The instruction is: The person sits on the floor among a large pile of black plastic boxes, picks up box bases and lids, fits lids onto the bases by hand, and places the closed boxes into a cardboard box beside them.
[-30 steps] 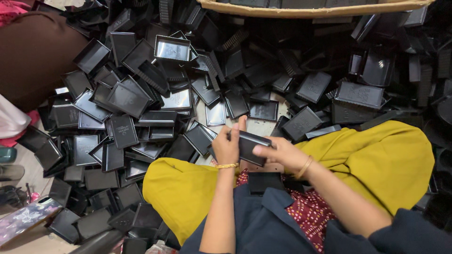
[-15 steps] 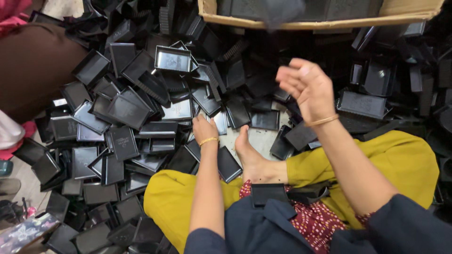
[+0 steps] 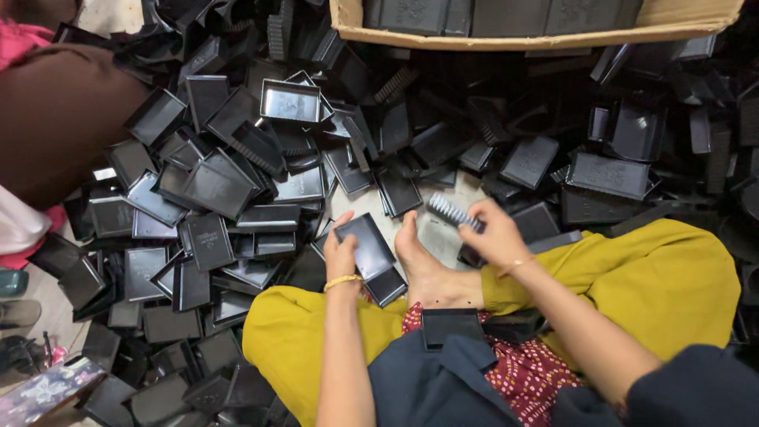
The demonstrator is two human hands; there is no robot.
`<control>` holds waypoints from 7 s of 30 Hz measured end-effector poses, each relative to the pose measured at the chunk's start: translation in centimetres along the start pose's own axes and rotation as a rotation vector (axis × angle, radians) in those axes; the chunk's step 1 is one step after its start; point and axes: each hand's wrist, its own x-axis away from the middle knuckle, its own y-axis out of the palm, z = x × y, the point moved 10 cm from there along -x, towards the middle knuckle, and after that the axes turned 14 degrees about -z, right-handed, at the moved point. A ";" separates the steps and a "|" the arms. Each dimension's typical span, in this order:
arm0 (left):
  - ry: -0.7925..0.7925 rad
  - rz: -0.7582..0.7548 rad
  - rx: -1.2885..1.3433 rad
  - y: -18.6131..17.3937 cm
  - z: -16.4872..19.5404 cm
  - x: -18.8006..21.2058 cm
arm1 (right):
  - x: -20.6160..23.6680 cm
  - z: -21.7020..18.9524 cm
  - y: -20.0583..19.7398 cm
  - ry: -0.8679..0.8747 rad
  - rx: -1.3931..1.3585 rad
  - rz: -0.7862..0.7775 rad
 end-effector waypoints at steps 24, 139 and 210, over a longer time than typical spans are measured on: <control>0.005 -0.081 0.570 11.4 -1.0 2.7 | 3.4 -6.6 6.0 0.154 0.118 -0.111; 0.201 0.266 -0.836 5.2 4.9 6.5 | 5.7 -9.2 8.6 0.187 0.312 -0.316; 0.030 0.385 -1.003 -3.3 7.1 3.6 | -3.2 -14.9 -3.5 -0.195 -0.729 -0.003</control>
